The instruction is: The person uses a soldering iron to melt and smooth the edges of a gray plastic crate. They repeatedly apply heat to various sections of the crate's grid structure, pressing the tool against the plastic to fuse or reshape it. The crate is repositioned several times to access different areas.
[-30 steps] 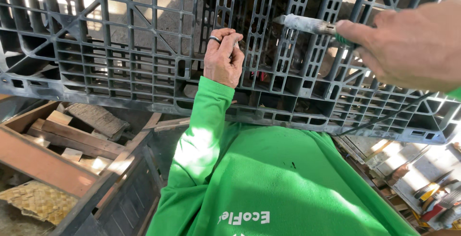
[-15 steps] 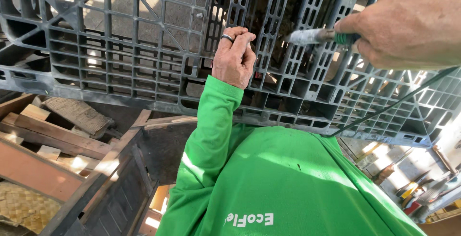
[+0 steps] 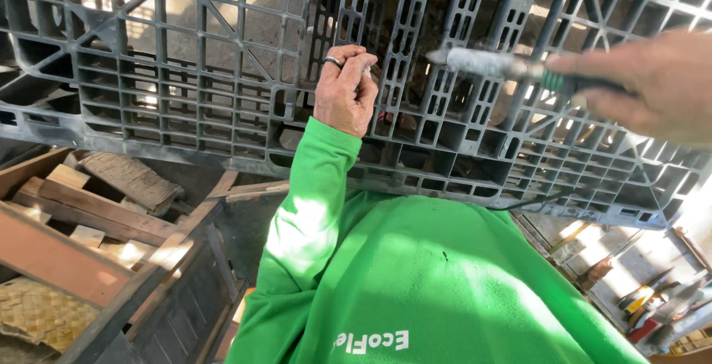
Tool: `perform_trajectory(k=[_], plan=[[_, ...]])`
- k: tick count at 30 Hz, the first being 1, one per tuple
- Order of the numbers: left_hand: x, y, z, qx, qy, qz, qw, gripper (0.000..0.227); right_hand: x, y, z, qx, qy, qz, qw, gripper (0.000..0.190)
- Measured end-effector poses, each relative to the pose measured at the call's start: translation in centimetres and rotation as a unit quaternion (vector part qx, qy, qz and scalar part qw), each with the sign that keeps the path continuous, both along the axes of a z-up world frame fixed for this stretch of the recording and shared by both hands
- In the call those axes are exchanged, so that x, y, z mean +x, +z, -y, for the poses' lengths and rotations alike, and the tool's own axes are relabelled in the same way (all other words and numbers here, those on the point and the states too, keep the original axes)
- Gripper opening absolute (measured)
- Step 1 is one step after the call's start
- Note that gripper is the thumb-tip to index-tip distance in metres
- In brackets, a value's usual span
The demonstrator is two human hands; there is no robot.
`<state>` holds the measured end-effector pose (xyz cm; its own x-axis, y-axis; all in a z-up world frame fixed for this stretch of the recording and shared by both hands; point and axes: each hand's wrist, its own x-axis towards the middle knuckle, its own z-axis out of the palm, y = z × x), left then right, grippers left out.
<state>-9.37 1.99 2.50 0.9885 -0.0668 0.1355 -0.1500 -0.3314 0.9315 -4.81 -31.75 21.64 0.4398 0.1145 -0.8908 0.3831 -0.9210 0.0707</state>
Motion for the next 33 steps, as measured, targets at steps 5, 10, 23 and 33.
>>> perform_trajectory(k=[5,10,23,33], plan=[[0.0,-0.1,0.6,0.031,0.005,0.025,0.999,0.028,-6.9,-1.1,3.9,-0.035,-0.084,-0.056,0.994,0.06],[-0.3,-0.1,1.5,0.055,0.009,0.044,0.997,0.027,-10.7,-3.1,5.7,0.209,-0.157,0.145,0.954,0.059],[-0.6,0.2,3.4,0.059,0.033,0.017,0.998,0.023,-9.9,-4.3,7.4,0.293,-0.108,0.17,0.935,0.061],[-0.8,0.0,3.3,0.065,0.043,0.027,0.997,0.027,-11.1,-4.6,7.7,0.37,-0.131,0.182,0.902,0.061]])
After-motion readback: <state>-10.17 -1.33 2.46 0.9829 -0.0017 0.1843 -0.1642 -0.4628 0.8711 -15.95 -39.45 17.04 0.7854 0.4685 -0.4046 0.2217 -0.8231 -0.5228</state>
